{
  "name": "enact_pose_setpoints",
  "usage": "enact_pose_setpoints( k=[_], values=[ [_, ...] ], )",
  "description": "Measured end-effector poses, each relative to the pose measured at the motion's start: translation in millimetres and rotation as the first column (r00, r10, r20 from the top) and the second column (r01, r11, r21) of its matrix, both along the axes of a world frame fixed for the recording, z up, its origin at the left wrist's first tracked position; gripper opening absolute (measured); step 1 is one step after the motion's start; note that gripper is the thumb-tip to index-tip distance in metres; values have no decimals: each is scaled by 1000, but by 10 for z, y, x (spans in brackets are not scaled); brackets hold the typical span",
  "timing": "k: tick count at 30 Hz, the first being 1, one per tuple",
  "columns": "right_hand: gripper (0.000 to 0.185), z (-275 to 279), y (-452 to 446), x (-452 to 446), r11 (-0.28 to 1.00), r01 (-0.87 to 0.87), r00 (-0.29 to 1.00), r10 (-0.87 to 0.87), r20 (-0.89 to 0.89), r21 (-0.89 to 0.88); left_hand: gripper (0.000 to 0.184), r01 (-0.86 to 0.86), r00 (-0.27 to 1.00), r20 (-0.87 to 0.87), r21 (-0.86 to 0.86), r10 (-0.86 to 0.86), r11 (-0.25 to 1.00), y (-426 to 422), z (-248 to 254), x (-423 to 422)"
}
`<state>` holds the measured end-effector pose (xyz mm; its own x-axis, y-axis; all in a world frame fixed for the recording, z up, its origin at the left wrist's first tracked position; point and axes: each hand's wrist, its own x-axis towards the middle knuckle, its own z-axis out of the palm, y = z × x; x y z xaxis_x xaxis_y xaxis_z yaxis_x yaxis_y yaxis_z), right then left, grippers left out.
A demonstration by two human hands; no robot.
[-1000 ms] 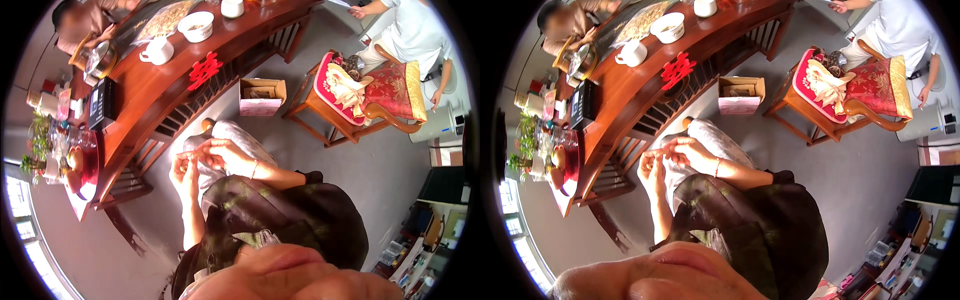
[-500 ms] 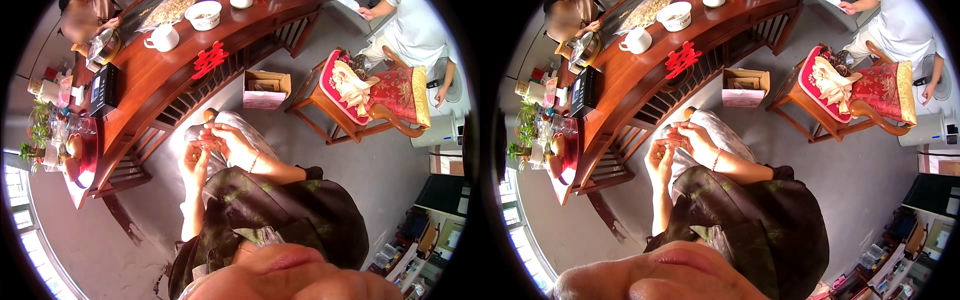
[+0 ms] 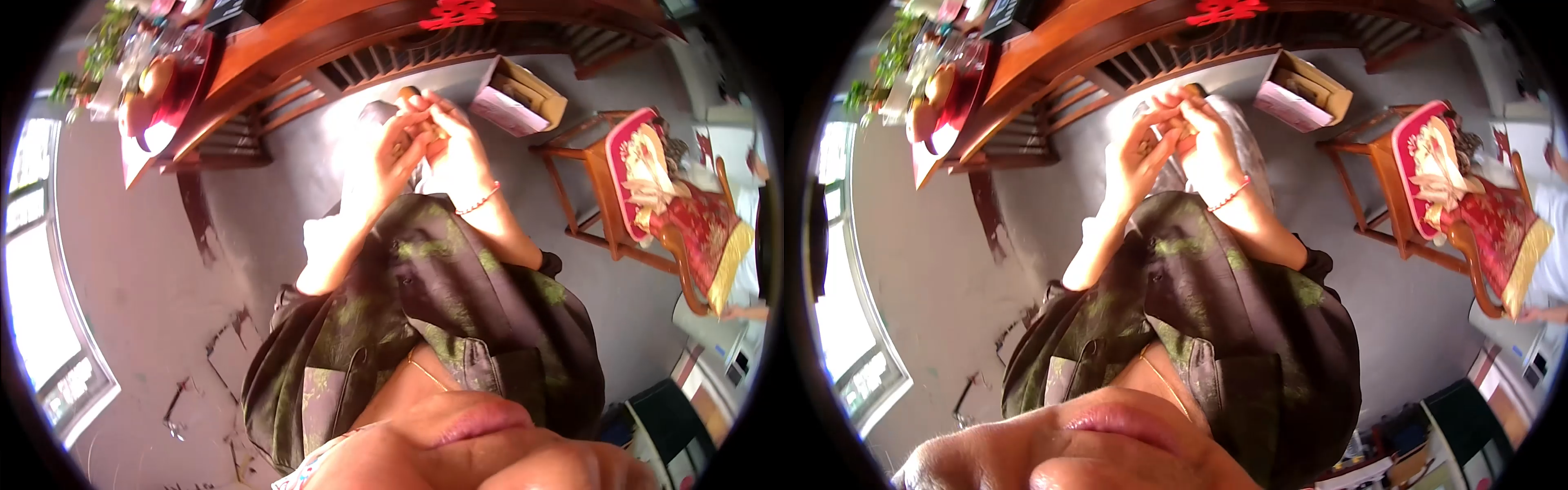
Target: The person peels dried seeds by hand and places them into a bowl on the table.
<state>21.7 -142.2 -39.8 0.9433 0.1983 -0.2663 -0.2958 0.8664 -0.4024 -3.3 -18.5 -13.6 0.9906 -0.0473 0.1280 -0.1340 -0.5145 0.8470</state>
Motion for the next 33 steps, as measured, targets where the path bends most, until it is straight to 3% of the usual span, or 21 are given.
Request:
enact_pose_setpoints(
  k=[6,8,12,15,17,18,20,21,22,25,27,33],
  values=[
    [22,20,25,38,1000,-25,999,26,-46,16,25,-48,999,1,-74,48,996,46,-36,-12],
    [22,-4,36,55,1000,-27,999,27,-19,12,21,-22,997,71,-255,41,967,23,-108,5],
    [22,-31,50,74,999,-27,1000,27,-1,34,19,-24,993,104,-295,57,955,1,-150,41],
    [23,19,54,77,998,-26,999,28,-41,56,22,13,999,40,-252,-3,968,36,-123,41],
    [23,-3,65,105,998,-30,999,32,-31,49,21,68,996,-63,-28,-69,997,66,-22,32],
    [24,-27,63,104,999,-35,999,36,-25,41,21,73,995,-62,-31,-75,997,69,-22,27],
    [25,-65,70,88,999,-48,999,48,1,17,24,113,987,124,-45,-107,993,62,-41,55],
    [24,-45,77,70,998,-69,997,69,-21,10,23,124,988,98,-26,-120,992,81,-58,65],
    [24,-36,69,71,997,-79,996,79,-37,-3,23,138,974,176,33,-142,990,91,-115,87],
    [22,-24,79,51,999,-48,998,48,-50,-1,22,192,949,222,150,-222,970,102,-121,103],
    [21,12,82,29,999,-32,998,32,-62,-9,20,160,947,204,370,-248,915,83,-49,101],
    [20,-89,54,-9,1000,-23,997,23,-68,2,14,178,924,242,418,-298,891,33,-94,151]
  ],
)
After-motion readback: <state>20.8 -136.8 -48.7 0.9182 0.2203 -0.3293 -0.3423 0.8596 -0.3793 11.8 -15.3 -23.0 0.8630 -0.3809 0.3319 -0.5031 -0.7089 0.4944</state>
